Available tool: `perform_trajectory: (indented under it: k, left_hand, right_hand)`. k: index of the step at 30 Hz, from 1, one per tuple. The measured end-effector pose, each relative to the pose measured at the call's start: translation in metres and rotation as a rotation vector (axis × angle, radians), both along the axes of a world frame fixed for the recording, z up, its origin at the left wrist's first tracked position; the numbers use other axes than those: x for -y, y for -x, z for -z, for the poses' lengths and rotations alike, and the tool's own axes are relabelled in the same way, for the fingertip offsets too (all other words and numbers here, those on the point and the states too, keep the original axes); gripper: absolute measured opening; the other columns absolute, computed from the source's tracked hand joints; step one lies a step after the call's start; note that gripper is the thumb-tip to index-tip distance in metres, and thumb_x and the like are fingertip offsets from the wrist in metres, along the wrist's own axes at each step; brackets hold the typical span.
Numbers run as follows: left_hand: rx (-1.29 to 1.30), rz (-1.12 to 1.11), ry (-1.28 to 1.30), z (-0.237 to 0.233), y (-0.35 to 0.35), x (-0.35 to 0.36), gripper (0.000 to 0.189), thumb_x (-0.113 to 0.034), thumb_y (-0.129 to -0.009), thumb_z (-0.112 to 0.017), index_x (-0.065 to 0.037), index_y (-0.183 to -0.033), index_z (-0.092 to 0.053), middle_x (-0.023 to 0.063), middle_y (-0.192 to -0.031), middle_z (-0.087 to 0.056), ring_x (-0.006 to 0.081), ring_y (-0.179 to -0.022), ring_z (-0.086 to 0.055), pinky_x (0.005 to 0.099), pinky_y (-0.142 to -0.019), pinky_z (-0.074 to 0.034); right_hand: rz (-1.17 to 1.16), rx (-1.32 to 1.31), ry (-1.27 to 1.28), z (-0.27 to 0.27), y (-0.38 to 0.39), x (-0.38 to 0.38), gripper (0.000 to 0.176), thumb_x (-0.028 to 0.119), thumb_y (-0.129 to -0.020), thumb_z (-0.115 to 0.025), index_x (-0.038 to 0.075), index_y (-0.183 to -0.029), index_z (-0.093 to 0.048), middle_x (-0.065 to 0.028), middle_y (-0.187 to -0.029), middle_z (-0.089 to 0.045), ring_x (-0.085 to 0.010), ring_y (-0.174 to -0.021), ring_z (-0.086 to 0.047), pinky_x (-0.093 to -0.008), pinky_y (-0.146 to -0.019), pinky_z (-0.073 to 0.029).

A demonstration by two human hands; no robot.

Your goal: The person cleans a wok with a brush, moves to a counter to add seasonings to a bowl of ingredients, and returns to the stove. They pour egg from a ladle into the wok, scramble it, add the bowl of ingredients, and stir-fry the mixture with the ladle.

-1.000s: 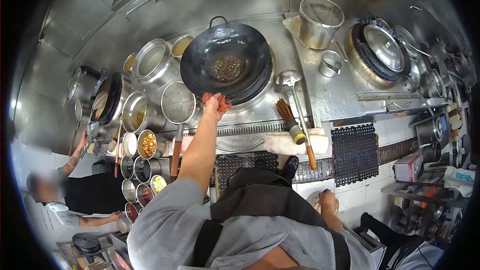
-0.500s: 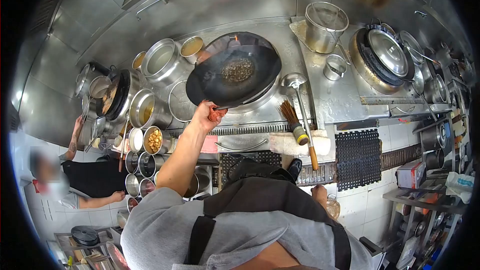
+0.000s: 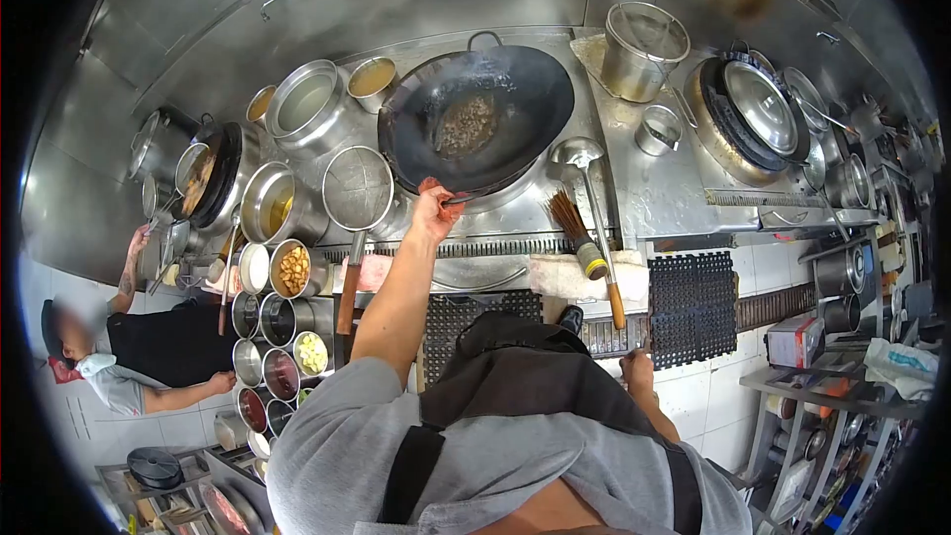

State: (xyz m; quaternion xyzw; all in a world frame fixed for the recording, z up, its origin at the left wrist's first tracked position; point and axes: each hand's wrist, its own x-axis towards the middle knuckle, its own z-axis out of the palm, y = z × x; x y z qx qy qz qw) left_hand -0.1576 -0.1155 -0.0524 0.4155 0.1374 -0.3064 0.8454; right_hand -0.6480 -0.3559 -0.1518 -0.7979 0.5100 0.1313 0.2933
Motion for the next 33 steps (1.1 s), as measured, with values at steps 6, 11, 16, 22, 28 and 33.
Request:
perform_trajectory:
  k: [6,11,16,22,28,33]
  left_hand:
    - [0.09,-0.034,-0.177,0.026,-0.035,-0.012,0.003,-0.002,-0.072,-0.049,-0.001,-0.075,-0.05,0.024,-0.081,-0.063,0.0301,-0.058,-0.062,0.0307,-0.04,-0.047]
    - [0.236,-0.136,-0.277,0.003,-0.041,-0.026,0.006,-0.002,-0.074,-0.048,0.001,-0.068,-0.051,0.027,-0.079,-0.063,0.0312,-0.054,-0.061,0.0373,-0.043,-0.053]
    - [0.236,-0.083,-0.426,-0.033,-0.055,-0.057,0.005,-0.001,-0.074,-0.047,0.002,-0.07,-0.048,0.0258,-0.074,-0.061,0.0298,-0.047,-0.059,0.0303,-0.034,-0.043]
    - [0.199,0.06,-0.458,-0.086,-0.049,-0.071,0.009,-0.003,-0.078,-0.045,0.001,-0.085,-0.048,0.0247,-0.074,-0.061,0.0277,-0.042,-0.056,0.0264,-0.028,-0.035]
    - [0.097,0.215,-0.455,-0.116,-0.039,-0.079,0.007,-0.004,-0.079,-0.047,-0.001,-0.083,-0.051,0.0175,-0.071,-0.062,0.0248,-0.044,-0.056,0.0247,-0.03,-0.036]
    - [0.0,0.253,-0.398,-0.122,-0.033,-0.08,0.008,-0.007,-0.08,-0.047,-0.002,-0.08,-0.053,0.015,-0.069,-0.061,0.0219,-0.046,-0.056,0.0231,-0.031,-0.037]
  right_hand:
    - [0.039,-0.036,-0.055,0.004,0.026,-0.01,0.023,0.018,-0.076,-0.059,0.003,-0.09,-0.068,-0.0208,-0.091,-0.067,-0.0366,-0.088,-0.064,-0.044,-0.082,-0.05]
    - [0.051,-0.065,0.006,-0.023,0.028,-0.029,0.023,0.019,-0.076,-0.06,0.002,-0.089,-0.068,-0.0212,-0.089,-0.067,-0.0374,-0.086,-0.064,-0.0445,-0.081,-0.05]
    - [0.006,-0.125,-0.014,-0.06,0.013,-0.047,0.024,0.019,-0.076,-0.059,0.002,-0.089,-0.068,-0.0225,-0.089,-0.066,-0.0382,-0.086,-0.064,-0.0448,-0.081,-0.05]
    - [-0.046,-0.027,-0.015,0.033,0.022,-0.029,0.024,0.02,-0.077,-0.057,0.003,-0.09,-0.068,-0.0217,-0.088,-0.066,-0.0374,-0.086,-0.064,-0.0442,-0.08,-0.05]
    - [-0.018,0.039,-0.023,0.024,0.006,-0.03,0.024,0.018,-0.077,-0.055,0.002,-0.088,-0.067,-0.0215,-0.088,-0.066,-0.0374,-0.086,-0.064,-0.044,-0.08,-0.05]
    - [-0.023,0.029,-0.009,0.031,0.009,-0.032,0.022,0.017,-0.076,-0.055,0.001,-0.087,-0.067,-0.0215,-0.086,-0.066,-0.0378,-0.086,-0.064,-0.0438,-0.08,-0.05]
